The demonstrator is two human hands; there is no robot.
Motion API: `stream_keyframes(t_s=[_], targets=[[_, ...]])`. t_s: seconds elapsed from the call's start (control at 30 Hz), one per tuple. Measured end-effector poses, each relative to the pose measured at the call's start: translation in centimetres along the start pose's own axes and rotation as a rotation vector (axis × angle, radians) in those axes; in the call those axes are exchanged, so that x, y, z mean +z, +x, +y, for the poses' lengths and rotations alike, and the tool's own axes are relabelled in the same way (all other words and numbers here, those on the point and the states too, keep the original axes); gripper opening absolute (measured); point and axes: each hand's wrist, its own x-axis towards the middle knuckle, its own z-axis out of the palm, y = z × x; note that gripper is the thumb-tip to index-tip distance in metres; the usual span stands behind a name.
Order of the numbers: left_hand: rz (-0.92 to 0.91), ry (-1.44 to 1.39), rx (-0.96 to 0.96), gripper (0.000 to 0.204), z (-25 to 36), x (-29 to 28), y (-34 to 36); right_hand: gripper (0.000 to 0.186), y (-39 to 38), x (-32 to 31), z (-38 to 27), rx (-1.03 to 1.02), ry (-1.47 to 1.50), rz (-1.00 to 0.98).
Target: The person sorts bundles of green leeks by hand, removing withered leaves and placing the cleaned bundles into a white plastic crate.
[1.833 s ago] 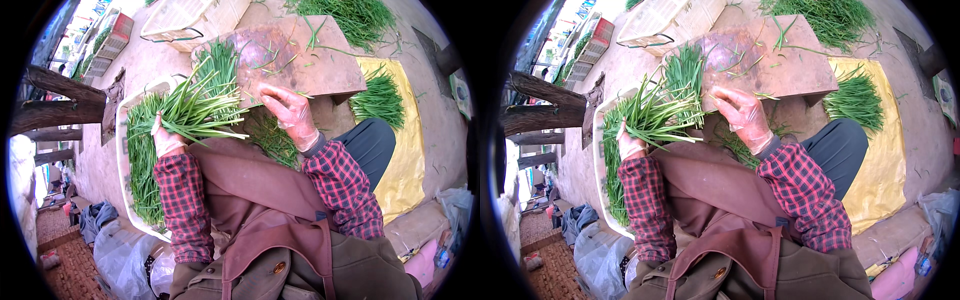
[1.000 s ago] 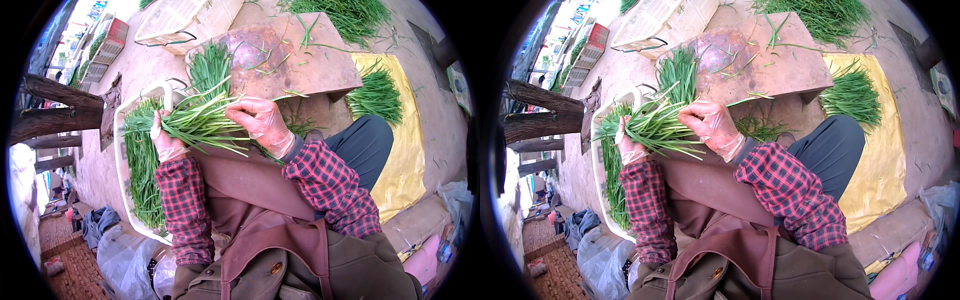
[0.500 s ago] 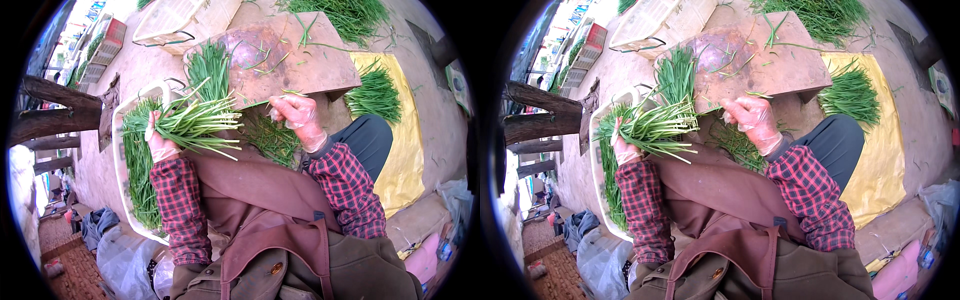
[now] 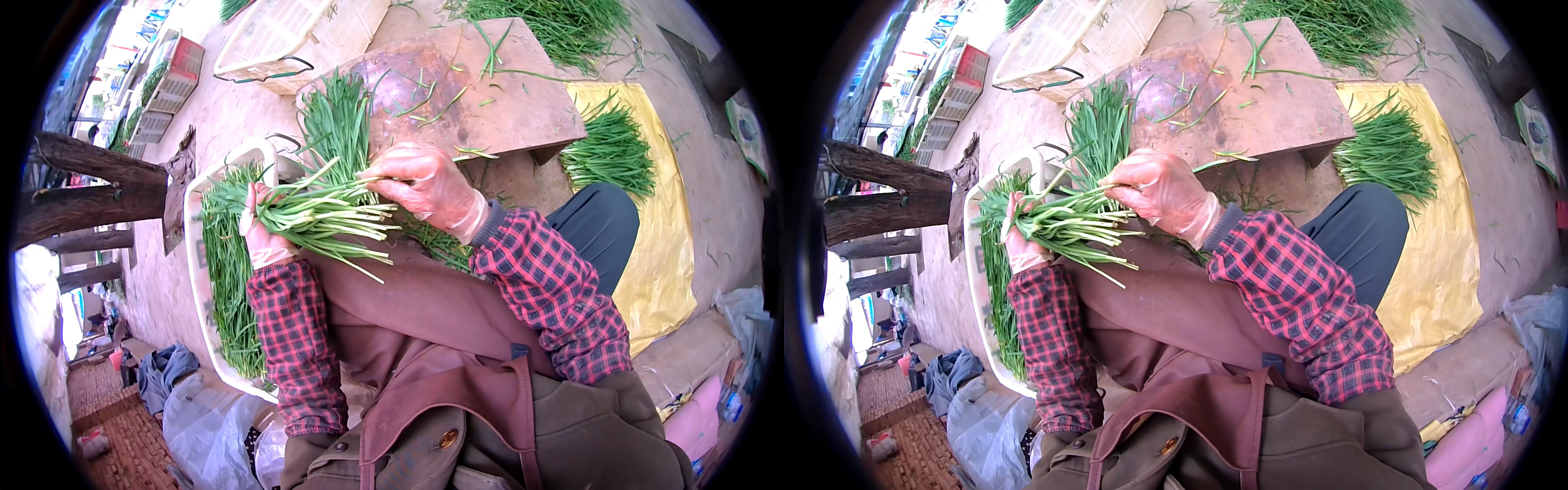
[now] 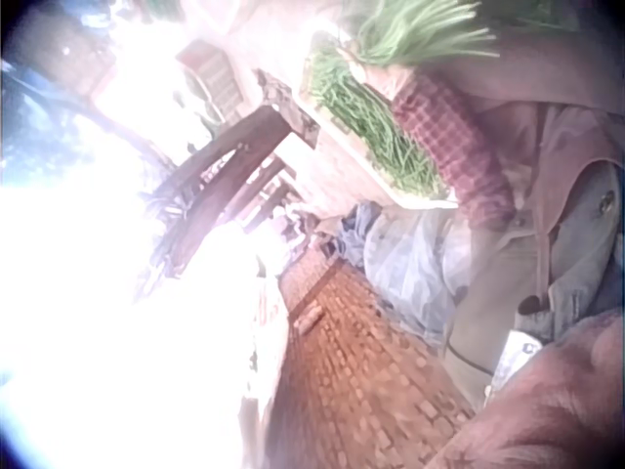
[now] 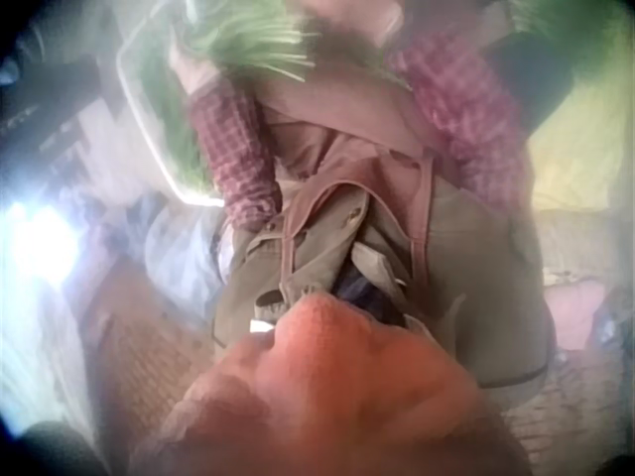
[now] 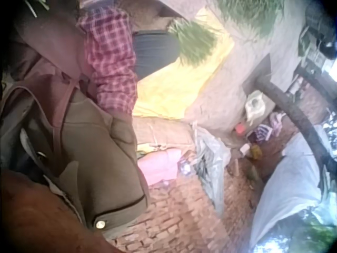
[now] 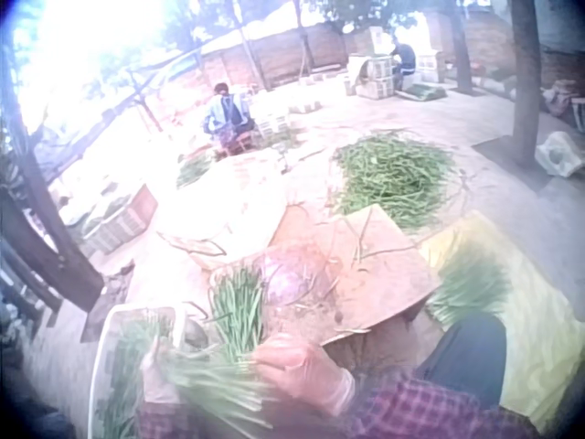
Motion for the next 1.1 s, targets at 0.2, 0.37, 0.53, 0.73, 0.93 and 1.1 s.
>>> stream_keyframes(t_s=[0.2, 0.37, 0.53, 0.73, 0.93, 1.1], targets=[[-0.032, -0.218, -0.005, 0.017, 0.7, 0.1, -0.2, 0.013, -5.4, -3.2, 2.2, 0.461, 0.15, 0.375], [-0.133, -0.308, -0.058, 0.019, 0.9, 0.3, -0.6, 0.022, -6.7, -2.5, 0.1, 0.68, 0.345, 0.091], [-0.185, -0.222, 0.015, 0.023, 0.6, 0.4, -0.3, 0.051, -5.4, 2.2, -1.8, 0.536, 0.479, -0.13], [-0.281, -0.272, 0.014, 0.025, 0.6, 0.9, -0.8, 0.017, -4.9, 2.2, -2.3, 0.826, 0.827, 0.143], [-0.28, -0.303, 0.057, 0.025, 1.3, 0.3, -0.3, 0.029, -7.1, -2.1, -2.3, 0.86, 0.709, 0.176], [-0.254, -0.242, 0.137, 0.023, 1.5, 0.4, -0.2, 0.031, -5.0, 1.5, -4.9, 0.773, 0.829, 0.082]])
